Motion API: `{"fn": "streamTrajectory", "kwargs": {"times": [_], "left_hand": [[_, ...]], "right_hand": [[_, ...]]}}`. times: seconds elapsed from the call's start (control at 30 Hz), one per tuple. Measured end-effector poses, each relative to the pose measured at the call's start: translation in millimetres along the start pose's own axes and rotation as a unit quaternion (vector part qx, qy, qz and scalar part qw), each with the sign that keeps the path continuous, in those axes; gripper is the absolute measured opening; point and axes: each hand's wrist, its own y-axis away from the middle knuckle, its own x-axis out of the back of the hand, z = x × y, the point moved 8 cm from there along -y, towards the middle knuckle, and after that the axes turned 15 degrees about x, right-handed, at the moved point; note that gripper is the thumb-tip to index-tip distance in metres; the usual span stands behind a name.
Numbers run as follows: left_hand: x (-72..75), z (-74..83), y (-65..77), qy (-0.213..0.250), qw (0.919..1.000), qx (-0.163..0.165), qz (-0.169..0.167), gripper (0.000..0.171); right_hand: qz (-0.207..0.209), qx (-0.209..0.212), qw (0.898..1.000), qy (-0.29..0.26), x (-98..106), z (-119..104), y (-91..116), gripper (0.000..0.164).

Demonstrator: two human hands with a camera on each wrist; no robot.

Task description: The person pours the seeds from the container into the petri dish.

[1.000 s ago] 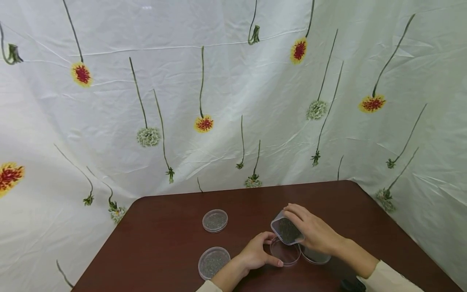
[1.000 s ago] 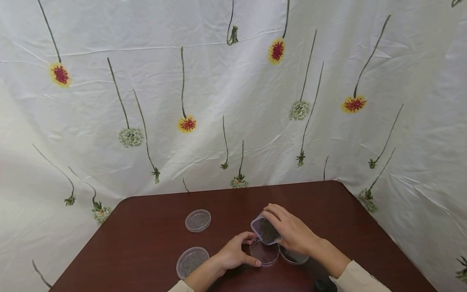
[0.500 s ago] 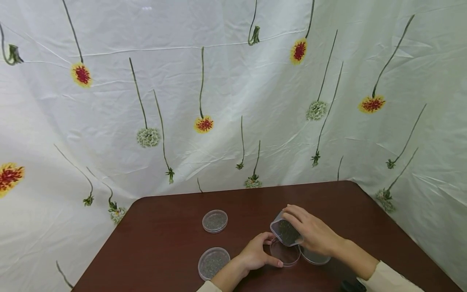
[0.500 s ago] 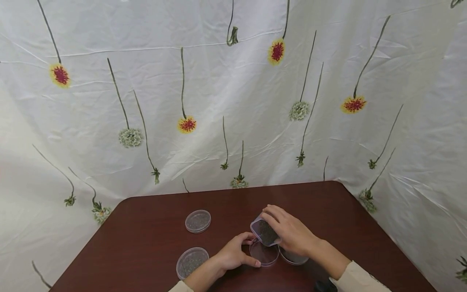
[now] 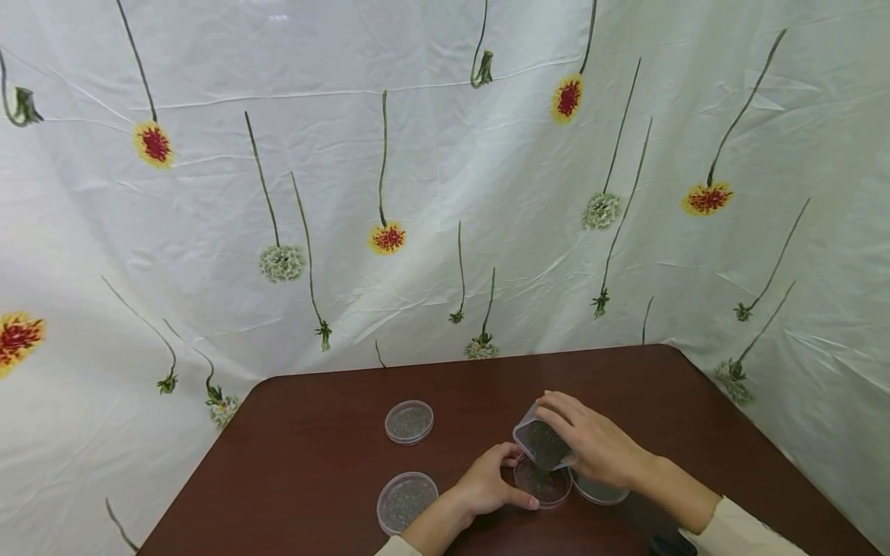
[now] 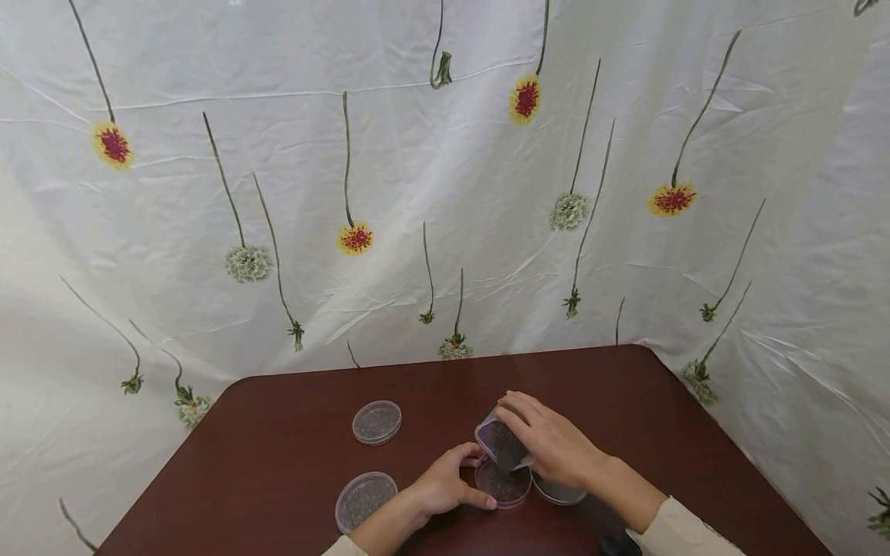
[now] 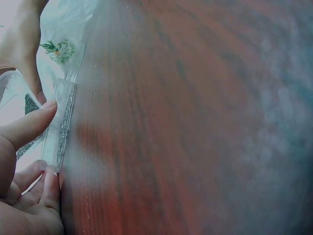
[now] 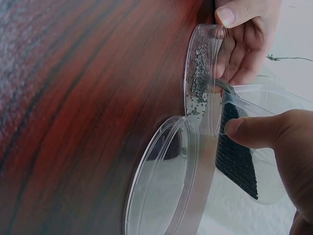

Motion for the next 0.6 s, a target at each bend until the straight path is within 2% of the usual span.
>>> {"fn": "streamTrajectory", "kwargs": {"times": [0.27, 0.6], "left_hand": [[0.0, -0.4, -0.6, 0.000, 1.0000, 0.000, -0.002, 0.068], [-0.8, 0.1, -1.2, 0.003, 1.0000, -0.003, -0.004, 0.068]], "right_hand": [[-0.011, 0.004, 1.000, 0.011, -1.5, -1.9, -0.6, 0.093], [-0.007, -0.020, 1.000, -0.006, -2.4, 2.5, 0.7, 0.099]]}}
